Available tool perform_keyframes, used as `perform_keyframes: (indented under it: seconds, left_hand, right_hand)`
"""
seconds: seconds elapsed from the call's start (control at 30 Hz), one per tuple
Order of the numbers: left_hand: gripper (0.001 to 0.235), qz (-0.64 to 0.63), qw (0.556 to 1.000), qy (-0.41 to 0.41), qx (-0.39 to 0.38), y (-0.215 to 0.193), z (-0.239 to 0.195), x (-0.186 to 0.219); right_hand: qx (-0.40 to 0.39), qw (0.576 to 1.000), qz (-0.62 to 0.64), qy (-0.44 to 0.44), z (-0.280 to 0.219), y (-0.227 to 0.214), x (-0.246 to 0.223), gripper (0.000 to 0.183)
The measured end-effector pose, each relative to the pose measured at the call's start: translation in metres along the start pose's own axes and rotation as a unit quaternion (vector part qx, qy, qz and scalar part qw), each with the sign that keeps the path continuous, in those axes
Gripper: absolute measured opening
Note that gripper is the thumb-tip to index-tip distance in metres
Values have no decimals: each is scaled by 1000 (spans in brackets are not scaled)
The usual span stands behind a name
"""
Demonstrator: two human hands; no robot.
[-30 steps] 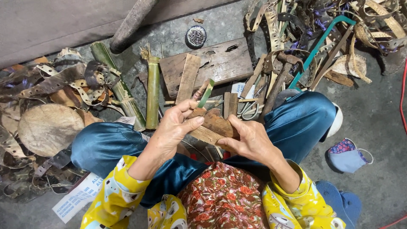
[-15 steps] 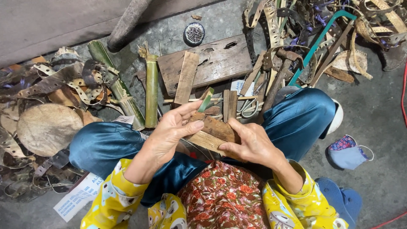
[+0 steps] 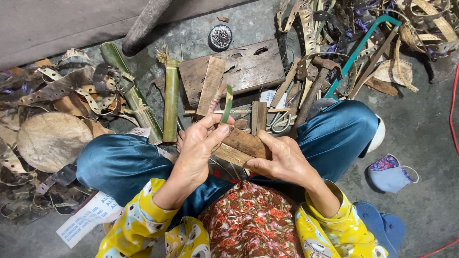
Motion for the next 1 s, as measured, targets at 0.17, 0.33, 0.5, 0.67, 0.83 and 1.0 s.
perform_keyframes:
  seconds: [0.17,0.33,0.5,0.67,0.83,1.0]
  left_hand:
    - [18,105,980,167,37,-7,5,3]
    - [21,100,981,167,0,-5,6,6]
    - [48,71,985,138,-82,-8,11,-8]
    - [27,170,971,166,-11,-19,14,-7]
    - [23,109,979,167,50,-30,32,-4]
    - [17,100,967,203,114,-79,60,10]
  right_hand:
    - [-9,1000,14,15,5,1,-1,45]
    - [-17,999,40,19,8,17,18,43]
    - [-18,998,59,24,10,20,31,45]
    - [-38,997,66,-3,12,39,41,44]
    - [-39,995,87,-36,52,49,48,50]
    - [7,990,143,-11,60,-11,30,77]
Point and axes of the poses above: each hand's wrist, its own z-axis towards the middle knuckle, its own y-axis out of the palm, x = y × z, the point moved 7 cm from there along z, towards the middle knuckle, and after that the axes turned 10 degrees about -z, right-handed, at the moved point
